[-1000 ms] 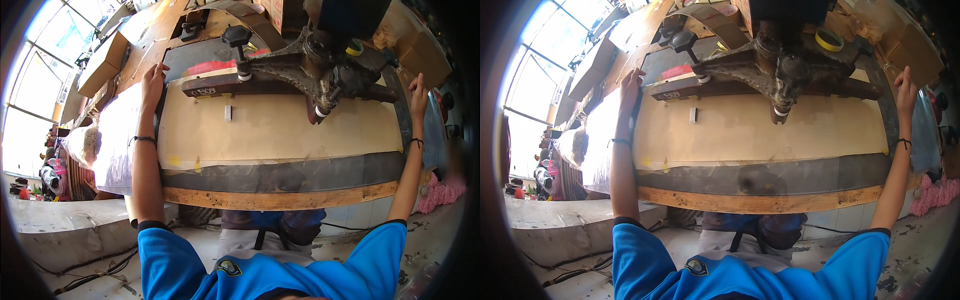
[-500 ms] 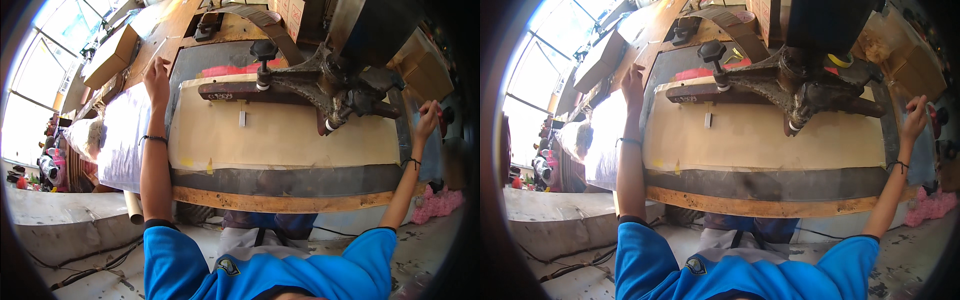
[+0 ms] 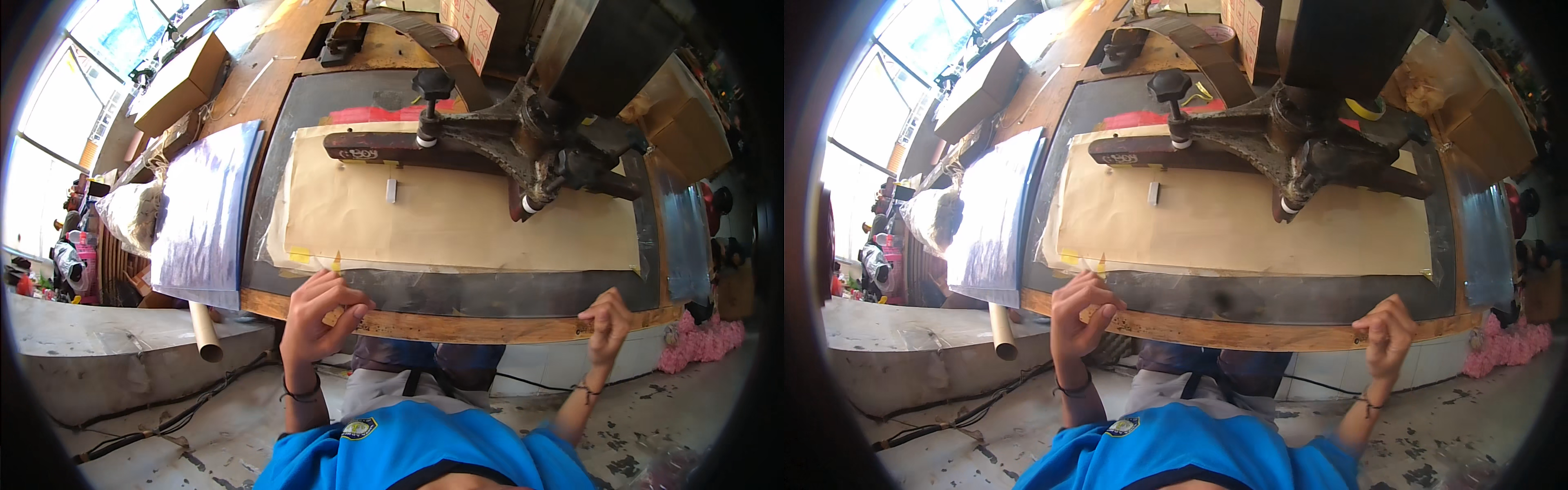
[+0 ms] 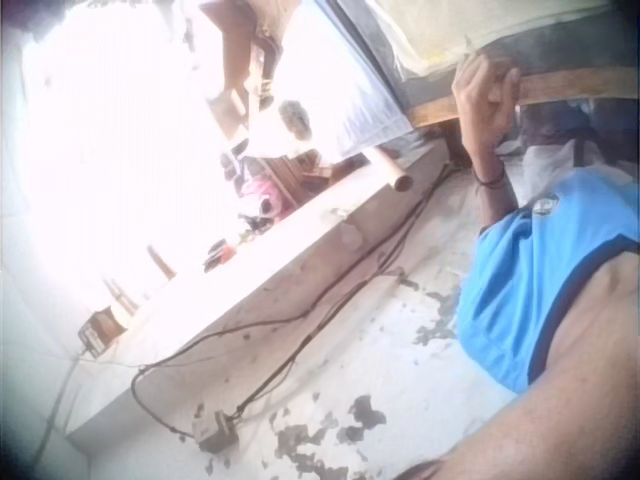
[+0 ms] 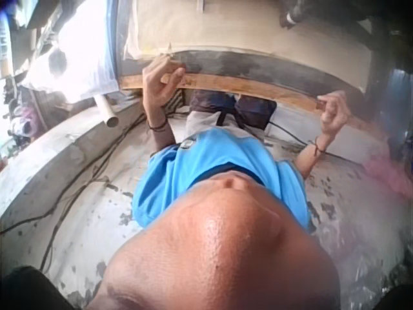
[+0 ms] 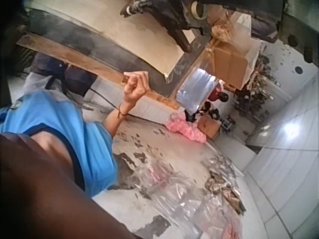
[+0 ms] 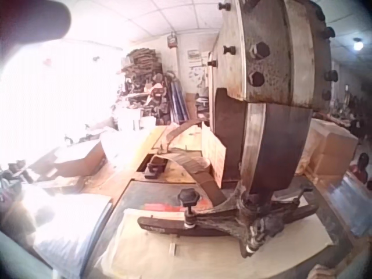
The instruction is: The person aligns a plastic sheet on a workbench under a manual heat press and lowers the press arm to apply heat and pressure to the material.
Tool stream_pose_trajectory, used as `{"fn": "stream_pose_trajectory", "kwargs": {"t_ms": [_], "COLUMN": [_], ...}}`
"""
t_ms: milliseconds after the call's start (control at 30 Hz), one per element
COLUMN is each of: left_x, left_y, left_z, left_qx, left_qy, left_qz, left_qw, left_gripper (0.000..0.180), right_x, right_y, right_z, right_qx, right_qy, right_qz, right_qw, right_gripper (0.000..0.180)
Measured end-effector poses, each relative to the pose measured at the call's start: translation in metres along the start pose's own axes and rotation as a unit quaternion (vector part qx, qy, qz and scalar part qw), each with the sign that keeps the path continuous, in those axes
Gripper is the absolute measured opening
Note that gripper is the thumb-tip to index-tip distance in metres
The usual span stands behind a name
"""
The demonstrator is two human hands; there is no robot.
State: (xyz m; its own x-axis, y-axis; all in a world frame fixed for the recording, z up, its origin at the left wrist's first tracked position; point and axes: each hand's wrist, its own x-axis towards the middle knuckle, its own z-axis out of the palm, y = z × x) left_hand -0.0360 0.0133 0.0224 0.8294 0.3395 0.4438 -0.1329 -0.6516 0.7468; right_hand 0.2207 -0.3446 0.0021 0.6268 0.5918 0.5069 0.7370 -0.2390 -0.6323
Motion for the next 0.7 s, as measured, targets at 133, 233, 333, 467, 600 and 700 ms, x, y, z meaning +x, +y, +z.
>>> {"fn": "stream_pose_trajectory", "kwargs": {"t_ms": [133,233,333,467,600,700], "left_x": [-0.017,-0.005,-0.001,-0.002,-0.001,-0.002], "left_y": [-0.004,-0.002,-0.002,-0.003,-0.002,-0.004], "left_z": [0.017,0.028,0.035,0.035,0.035,0.035], "left_qx": [0.118,0.184,0.230,0.237,0.236,0.238], "left_qy": [0.069,0.065,0.061,0.064,0.072,0.076], "left_qz": [-0.031,-0.065,-0.072,-0.072,-0.077,-0.083], "left_qw": [0.990,0.979,0.969,0.967,0.966,0.965], "left_gripper": [0.008,0.011,0.012,0.014,0.014,0.014], "right_x": [-0.027,-0.013,-0.008,-0.010,-0.008,-0.009], "right_y": [0.000,-0.001,0.003,0.004,0.001,0.002], "right_z": [0.016,0.031,0.034,0.033,0.033,0.034], "right_qx": [-0.025,-0.037,-0.040,-0.045,-0.053,-0.049], "right_qy": [0.059,0.098,0.133,0.147,0.144,0.148], "right_qz": [0.073,0.137,0.151,0.154,0.149,0.151], "right_qw": [0.995,0.985,0.979,0.976,0.977,0.976], "right_gripper": [0.040,0.038,0.041,0.039,0.039,0.039]}}
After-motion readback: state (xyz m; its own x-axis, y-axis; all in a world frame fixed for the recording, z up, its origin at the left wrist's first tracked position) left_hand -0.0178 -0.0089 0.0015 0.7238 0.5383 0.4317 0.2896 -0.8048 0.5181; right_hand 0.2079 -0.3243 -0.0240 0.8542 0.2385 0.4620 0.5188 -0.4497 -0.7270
